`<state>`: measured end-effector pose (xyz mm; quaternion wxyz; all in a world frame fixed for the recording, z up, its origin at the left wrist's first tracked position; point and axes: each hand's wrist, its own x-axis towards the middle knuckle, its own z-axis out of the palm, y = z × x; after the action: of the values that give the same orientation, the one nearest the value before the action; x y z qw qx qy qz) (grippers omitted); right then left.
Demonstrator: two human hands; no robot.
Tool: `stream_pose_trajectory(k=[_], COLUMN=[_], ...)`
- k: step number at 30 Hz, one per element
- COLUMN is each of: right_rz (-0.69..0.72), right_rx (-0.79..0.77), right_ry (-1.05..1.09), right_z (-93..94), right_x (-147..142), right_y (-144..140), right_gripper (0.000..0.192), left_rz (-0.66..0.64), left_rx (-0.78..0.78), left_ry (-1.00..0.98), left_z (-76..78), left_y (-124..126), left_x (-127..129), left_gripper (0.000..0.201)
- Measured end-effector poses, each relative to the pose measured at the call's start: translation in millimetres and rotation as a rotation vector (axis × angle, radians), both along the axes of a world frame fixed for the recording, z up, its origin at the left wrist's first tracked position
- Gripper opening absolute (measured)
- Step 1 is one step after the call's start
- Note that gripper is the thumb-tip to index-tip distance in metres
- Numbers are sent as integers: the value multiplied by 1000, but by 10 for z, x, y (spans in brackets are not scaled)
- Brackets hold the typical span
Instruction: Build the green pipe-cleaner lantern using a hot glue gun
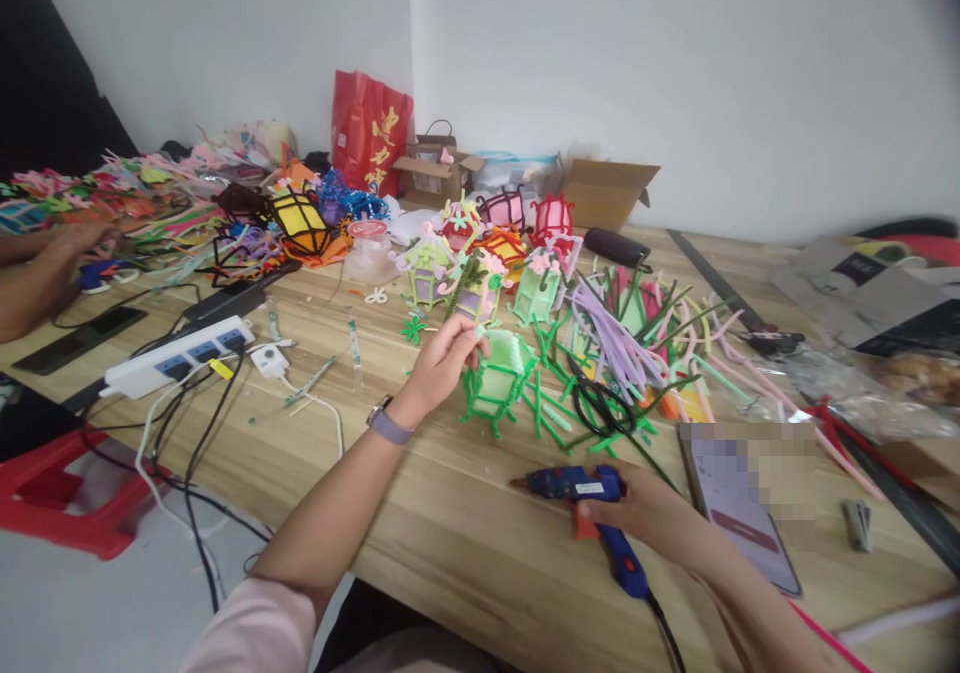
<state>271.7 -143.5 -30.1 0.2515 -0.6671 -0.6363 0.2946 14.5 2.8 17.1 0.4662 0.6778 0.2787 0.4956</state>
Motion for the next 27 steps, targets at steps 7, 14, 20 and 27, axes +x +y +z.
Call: stream_pose_trajectory(k=[7,14,20,27], right_rz=[-33,272,213,203], right_rx=[625,806,829,870], right_ry=[-275,-295,-232,-269], right_z=[464,493,404,441], right_x=[-144,-450,-460,-532], right_y=[365,988,1050,1018], right_gripper=[31,26,17,16], left_rz=[-27,-82,0,9], left_rx=[-23,-63,-112,-253], left_ry=[-51,-106,-255,-308], left_z=[-34,-41,-116,9], left_y=[17,19,86,-25], left_x=[-23,15,-7,-92], left_gripper=[20,25,26,43])
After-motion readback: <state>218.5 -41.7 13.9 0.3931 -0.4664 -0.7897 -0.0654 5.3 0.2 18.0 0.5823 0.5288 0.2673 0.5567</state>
